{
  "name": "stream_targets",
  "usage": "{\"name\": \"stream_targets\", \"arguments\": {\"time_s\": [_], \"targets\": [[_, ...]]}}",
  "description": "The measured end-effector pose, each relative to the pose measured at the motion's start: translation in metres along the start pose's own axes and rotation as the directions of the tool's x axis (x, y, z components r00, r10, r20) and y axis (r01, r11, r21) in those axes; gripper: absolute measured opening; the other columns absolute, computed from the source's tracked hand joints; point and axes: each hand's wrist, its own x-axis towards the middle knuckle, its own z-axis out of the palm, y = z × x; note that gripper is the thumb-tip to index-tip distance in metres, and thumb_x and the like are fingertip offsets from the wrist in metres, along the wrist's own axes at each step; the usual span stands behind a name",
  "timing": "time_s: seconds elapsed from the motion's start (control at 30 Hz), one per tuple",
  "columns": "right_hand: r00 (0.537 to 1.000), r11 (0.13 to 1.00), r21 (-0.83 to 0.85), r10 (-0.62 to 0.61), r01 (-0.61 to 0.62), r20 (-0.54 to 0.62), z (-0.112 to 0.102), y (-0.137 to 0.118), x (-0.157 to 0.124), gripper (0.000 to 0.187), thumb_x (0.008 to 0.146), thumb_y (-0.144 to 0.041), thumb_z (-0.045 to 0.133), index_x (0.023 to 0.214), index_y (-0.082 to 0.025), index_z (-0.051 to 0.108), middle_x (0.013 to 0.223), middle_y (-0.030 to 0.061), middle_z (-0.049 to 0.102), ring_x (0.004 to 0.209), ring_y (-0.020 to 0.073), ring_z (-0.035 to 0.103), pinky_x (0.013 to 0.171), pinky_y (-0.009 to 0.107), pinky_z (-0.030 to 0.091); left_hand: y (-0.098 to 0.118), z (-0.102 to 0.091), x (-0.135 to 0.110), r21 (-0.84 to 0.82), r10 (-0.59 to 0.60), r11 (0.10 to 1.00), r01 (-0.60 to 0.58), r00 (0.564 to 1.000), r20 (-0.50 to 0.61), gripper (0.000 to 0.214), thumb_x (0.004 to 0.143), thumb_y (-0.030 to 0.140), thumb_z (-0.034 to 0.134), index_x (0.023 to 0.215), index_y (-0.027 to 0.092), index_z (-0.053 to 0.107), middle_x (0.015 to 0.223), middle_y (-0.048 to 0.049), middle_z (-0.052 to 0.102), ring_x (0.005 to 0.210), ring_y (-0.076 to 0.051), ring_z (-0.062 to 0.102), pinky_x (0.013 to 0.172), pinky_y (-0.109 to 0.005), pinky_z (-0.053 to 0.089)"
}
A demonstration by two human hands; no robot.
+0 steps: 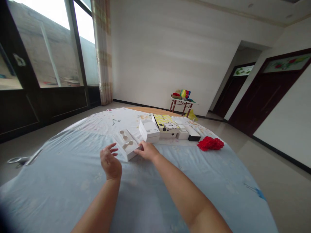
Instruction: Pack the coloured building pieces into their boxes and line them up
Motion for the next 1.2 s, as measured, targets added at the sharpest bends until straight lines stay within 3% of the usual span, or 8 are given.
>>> {"name": "stream_targets", "arguments": {"time_s": [0.17,0.3,0.5,0.63,0.8,0.93,1.07,1.2], "targets": [[0.996,0.993,0.101,-0.067,0.060,0.059,-0.030,0.031,-0.062,0.046,0.076,-0.060,0.054,0.097,-0.019,0.058,0.076,0.0018,0.063,0.069,0.0147,0.058,0.061,0.023,0.041,-0.002,-0.010,0.014,0.116,0.078,0.991,-0.070,0.995,-0.065,0.049,0.091,0.036,0.019,0.095,0.012,0.062,0.098,-0.0091,0.056,0.073,-0.013,0.056,0.064,-0.027,0.045],[0.999,0.998,0.047,-0.033,0.033,0.004,-0.056,0.057,-0.093,0.043,0.081,-0.058,0.048,0.088,-0.018,0.063,0.076,0.0032,0.062,0.068,0.0142,0.056,0.063,0.025,0.042,-0.013,-0.008,0.012,0.194,-0.024,0.981,-0.015,0.980,0.197,0.048,0.087,0.043,0.027,0.100,0.013,0.061,0.095,-0.0093,0.060,0.074,-0.016,0.059,0.068,-0.031,0.048],[0.955,0.992,-0.049,-0.128,0.119,-0.269,-0.071,0.052,-0.094,0.032,0.076,-0.036,0.063,0.102,-0.018,0.063,0.095,0.0072,0.061,0.090,0.0182,0.056,0.085,0.031,0.041,-0.002,0.001,0.001,0.243,-0.179,0.970,0.031,0.765,0.619,0.058,0.079,0.059,0.037,0.108,0.014,0.061,0.106,-0.0104,0.064,0.098,-0.025,0.059,0.087,-0.038,0.046],[0.960,0.978,-0.022,-0.208,0.207,-0.190,-0.060,0.020,-0.072,0.032,0.073,-0.032,0.066,0.103,-0.020,0.063,0.096,0.0053,0.064,0.092,0.0184,0.056,0.086,0.030,0.040,0.011,-0.006,0.003,0.300,-0.252,0.953,0.037,0.647,0.720,0.067,0.072,0.059,0.053,0.124,0.018,0.051,0.128,-0.0106,0.054,0.119,-0.026,0.048,0.098,-0.037,0.039],[0.986,0.984,-0.062,-0.166,0.166,-0.002,-0.036,0.003,-0.049,0.045,0.064,-0.034,0.071,0.106,-0.020,0.062,0.100,0.0073,0.065,0.095,0.0241,0.057,0.083,0.035,0.042,0.018,-0.016,0.003,0.317,-0.320,0.944,0.096,0.501,0.804,0.098,0.056,0.050,0.072,0.140,0.021,0.030,0.137,-0.0149,0.045,0.115,-0.030,0.051,0.093,-0.037,0.044],[0.980,0.973,0.127,-0.182,0.190,-0.074,-0.041,0.008,-0.048,0.042,0.064,-0.026,0.070,0.104,-0.018,0.063,0.100,0.0066,0.066,0.091,0.0209,0.059,0.082,0.033,0.044,0.016,-0.015,0.001,0.271,-0.281,0.959,0.086,0.431,0.857,0.107,0.051,0.045,0.077,0.142,0.022,0.025,0.134,-0.0133,0.048,0.116,-0.031,0.050,0.096,-0.038,0.042],[0.959,0.867,0.470,-0.032,0.167,-0.283,-0.075,0.025,-0.048,0.047,0.071,-0.033,0.065,0.115,-0.018,0.056,0.107,0.0069,0.064,0.093,0.0178,0.060,0.081,0.031,0.046,0.009,-0.013,0.003,0.287,-0.286,0.956,0.065,0.424,0.859,0.112,0.053,0.044,0.077,0.144,0.017,0.017,0.142,-0.0195,0.035,0.125,-0.032,0.040,0.099,-0.039,0.038],[0.864,0.876,0.464,0.128,0.132,-0.487,-0.108,0.057,-0.045,0.046,0.072,-0.032,0.064,0.115,-0.018,0.055,0.110,0.0082,0.063,0.097,0.0190,0.059,0.083,0.034,0.047,0.007,-0.011,0.004,0.342,-0.285,0.938,-0.053,0.442,0.850,0.112,0.051,0.047,0.076,0.144,0.016,0.020,0.142,-0.0187,0.035,0.127,-0.032,0.038,0.102,-0.038,0.033]]}}
